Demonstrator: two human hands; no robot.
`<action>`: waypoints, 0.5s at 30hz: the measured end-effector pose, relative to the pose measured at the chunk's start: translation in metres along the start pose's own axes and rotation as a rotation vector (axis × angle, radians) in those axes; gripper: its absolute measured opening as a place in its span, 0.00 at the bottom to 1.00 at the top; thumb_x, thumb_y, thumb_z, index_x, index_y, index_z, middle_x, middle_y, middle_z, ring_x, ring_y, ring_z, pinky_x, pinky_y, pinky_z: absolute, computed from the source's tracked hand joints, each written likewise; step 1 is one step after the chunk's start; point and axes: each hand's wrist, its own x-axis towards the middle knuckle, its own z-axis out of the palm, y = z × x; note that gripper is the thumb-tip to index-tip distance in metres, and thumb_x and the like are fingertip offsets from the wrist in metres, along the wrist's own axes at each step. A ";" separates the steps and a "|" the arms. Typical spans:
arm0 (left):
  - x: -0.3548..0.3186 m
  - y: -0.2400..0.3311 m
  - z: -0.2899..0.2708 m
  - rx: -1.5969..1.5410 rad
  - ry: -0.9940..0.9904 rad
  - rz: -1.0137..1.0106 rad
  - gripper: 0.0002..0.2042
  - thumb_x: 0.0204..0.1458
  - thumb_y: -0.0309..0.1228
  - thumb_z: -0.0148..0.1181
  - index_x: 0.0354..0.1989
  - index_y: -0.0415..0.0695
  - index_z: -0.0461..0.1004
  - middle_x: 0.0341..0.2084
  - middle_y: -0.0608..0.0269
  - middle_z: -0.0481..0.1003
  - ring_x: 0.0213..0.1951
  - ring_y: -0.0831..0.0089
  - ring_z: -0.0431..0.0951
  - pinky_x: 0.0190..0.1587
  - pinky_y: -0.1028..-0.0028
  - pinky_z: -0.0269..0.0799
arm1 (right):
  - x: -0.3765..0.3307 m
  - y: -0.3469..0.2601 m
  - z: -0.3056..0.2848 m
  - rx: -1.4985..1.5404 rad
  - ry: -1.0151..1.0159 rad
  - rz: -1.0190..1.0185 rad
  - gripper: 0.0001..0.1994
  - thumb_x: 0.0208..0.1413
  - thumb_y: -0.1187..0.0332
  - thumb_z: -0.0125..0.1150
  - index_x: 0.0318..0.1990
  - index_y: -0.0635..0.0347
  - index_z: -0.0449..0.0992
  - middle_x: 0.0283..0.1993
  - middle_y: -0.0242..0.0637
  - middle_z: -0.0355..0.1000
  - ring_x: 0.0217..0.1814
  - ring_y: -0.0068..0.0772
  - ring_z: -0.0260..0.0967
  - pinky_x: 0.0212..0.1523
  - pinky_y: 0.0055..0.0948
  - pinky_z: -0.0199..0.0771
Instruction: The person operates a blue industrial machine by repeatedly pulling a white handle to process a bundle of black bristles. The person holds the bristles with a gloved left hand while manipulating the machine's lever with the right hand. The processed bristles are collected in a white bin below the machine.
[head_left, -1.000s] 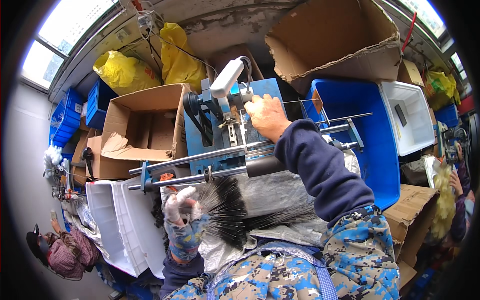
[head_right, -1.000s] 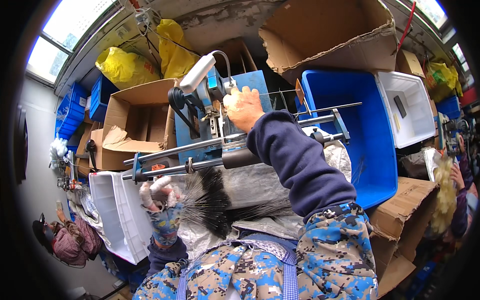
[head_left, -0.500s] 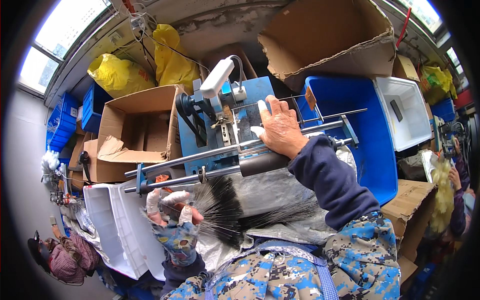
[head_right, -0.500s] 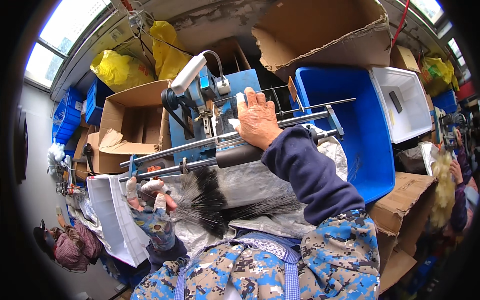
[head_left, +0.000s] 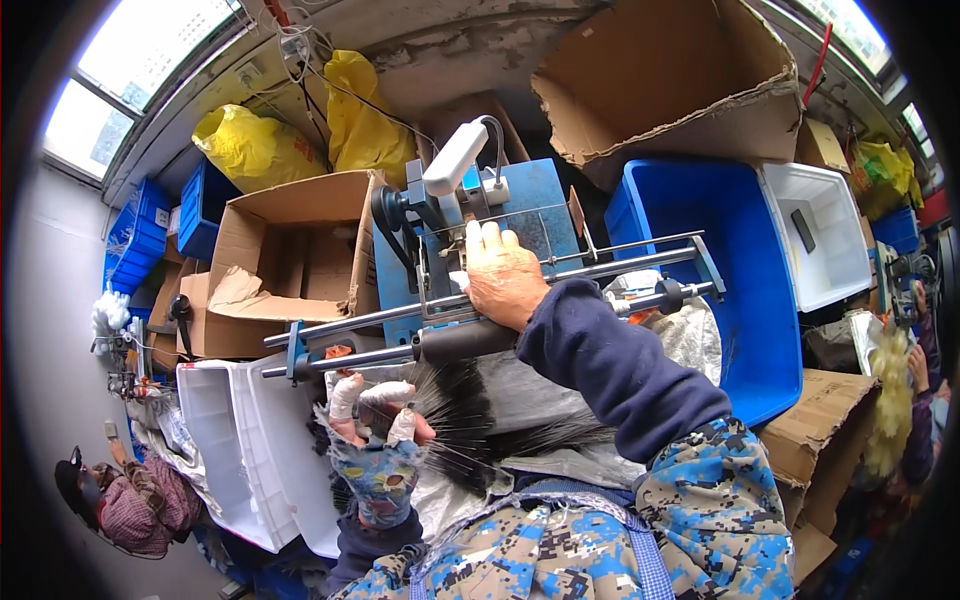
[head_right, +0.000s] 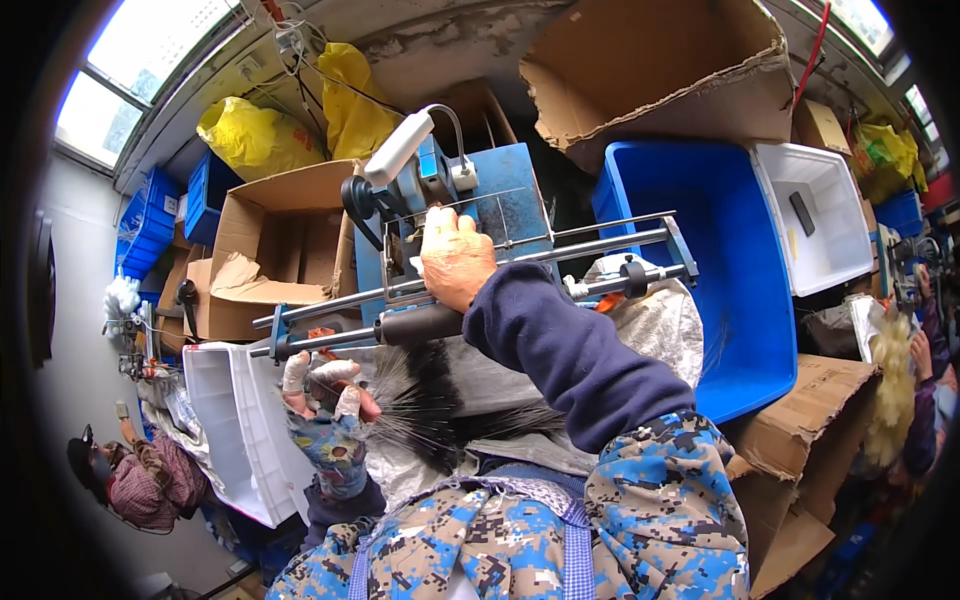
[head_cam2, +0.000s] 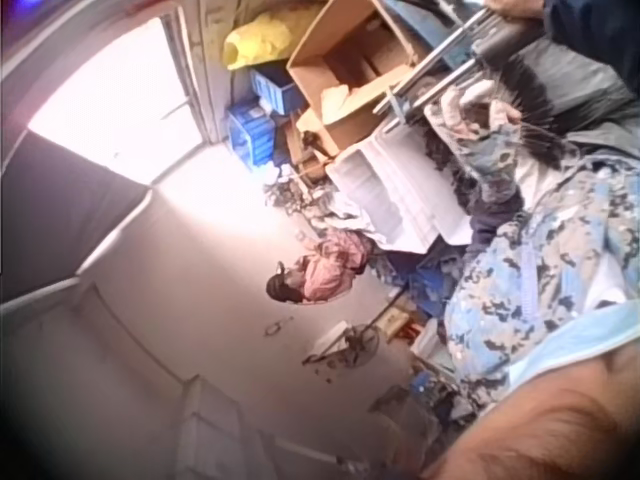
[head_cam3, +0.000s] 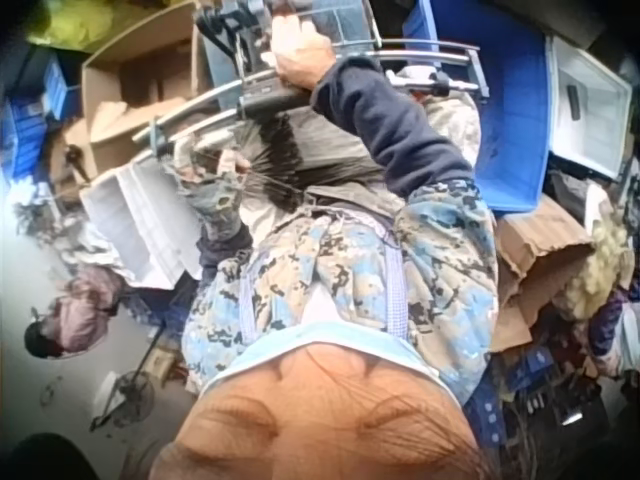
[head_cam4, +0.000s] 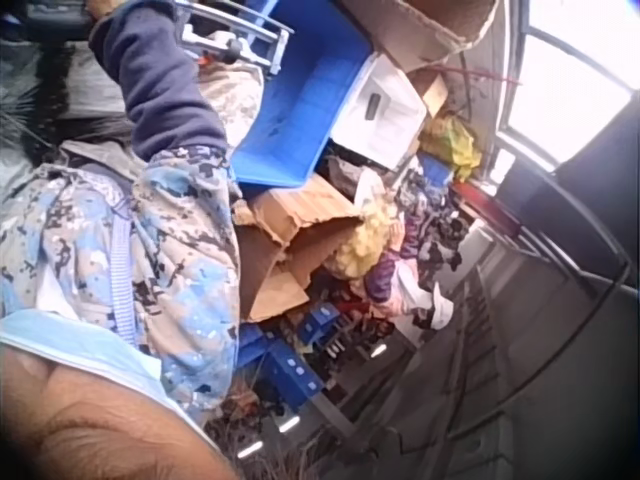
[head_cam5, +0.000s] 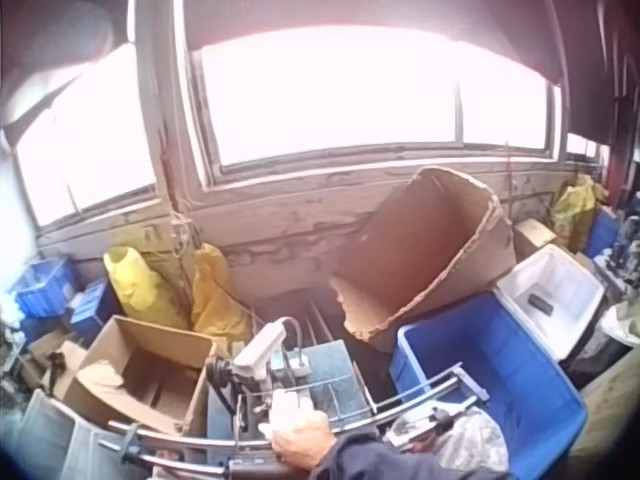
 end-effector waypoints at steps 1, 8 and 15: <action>0.000 0.003 0.002 0.018 0.016 0.002 0.26 0.46 0.18 0.56 0.55 0.46 0.58 0.34 0.50 0.73 0.19 0.72 0.73 0.18 0.79 0.69 | -0.001 0.007 -0.001 -0.007 -0.004 -0.020 0.32 0.47 0.57 0.58 0.53 0.75 0.59 0.41 0.49 0.63 0.41 0.45 0.65 0.40 0.34 0.70; 0.004 -0.013 -0.027 0.048 0.070 -0.030 0.23 0.49 0.17 0.51 0.56 0.39 0.56 0.34 0.53 0.73 0.19 0.74 0.72 0.14 0.81 0.65 | -0.019 0.066 -0.048 -0.192 -0.101 -0.034 0.23 0.43 0.61 0.62 0.44 0.70 0.69 0.45 0.46 0.59 0.47 0.43 0.59 0.40 0.38 0.63; 0.007 -0.007 -0.001 -0.036 -0.009 -0.036 0.16 0.51 0.19 0.51 0.50 0.41 0.63 0.33 0.50 0.74 0.20 0.72 0.74 0.16 0.81 0.66 | 0.009 0.092 -0.059 -0.486 -0.055 -0.011 0.09 0.43 0.71 0.57 0.35 0.59 0.73 0.38 0.38 0.69 0.47 0.37 0.61 0.47 0.40 0.55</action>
